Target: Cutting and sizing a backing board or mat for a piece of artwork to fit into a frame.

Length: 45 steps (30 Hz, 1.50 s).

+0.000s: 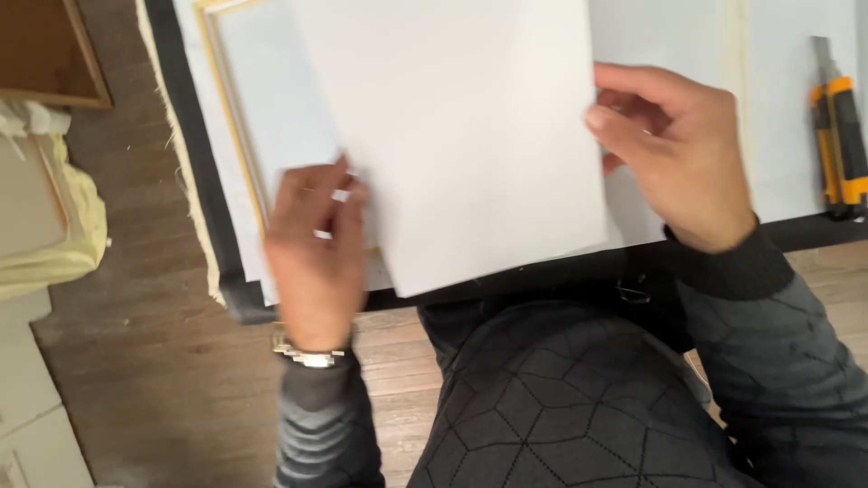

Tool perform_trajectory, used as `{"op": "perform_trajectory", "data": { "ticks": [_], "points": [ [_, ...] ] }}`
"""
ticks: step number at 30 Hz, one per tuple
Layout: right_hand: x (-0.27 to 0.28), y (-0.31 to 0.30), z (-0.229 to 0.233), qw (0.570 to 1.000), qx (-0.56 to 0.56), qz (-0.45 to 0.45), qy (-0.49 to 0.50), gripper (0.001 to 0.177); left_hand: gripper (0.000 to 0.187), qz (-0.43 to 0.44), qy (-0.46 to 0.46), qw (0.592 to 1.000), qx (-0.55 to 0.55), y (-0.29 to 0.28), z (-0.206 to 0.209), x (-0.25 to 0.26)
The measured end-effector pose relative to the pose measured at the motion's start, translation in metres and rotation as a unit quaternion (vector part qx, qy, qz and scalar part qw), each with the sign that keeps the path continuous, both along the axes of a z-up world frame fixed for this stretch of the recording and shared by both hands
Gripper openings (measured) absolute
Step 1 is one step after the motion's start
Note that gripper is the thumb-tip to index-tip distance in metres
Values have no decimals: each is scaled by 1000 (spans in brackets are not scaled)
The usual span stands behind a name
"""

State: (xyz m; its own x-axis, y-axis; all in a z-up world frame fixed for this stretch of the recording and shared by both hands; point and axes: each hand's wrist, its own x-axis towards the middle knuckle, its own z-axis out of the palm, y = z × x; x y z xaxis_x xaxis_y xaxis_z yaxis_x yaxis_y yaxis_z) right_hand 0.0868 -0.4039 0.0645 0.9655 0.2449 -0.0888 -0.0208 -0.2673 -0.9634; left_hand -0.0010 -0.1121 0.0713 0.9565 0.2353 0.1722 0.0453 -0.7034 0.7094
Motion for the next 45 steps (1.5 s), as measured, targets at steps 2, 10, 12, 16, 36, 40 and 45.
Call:
{"op": "perform_trajectory", "data": {
  "ticks": [2, 10, 12, 16, 36, 40, 45],
  "points": [
    [-8, -31, -7, 999, -14, -38, 8, 32, 27, -31, 7, 999, -23, -32, -12, 3],
    [-17, -110, -37, 977, -159, -145, 9, 27, 40, -111, 80, 989, -49, -119, -51, 26],
    [-13, -117, -41, 972, -187, -140, -29, 27, 39, -112, 88, 989, -33, -128, -53, 32],
    [-3, -121, -42, 958, -244, -122, -83, 27, 40, -104, 118, 988, 9, -141, -53, 40],
    [-53, -204, -3, 892, -392, -213, -74, 31, 40, -175, 43, 977, 115, -166, -47, 39],
    [-44, -186, -6, 875, -434, -135, -165, 60, 38, -229, 41, 969, 88, -191, -37, 47],
    [-37, -174, -23, 841, -497, -147, -157, 42, 38, -265, 28, 961, 74, -206, -40, 52]
  ]
}}
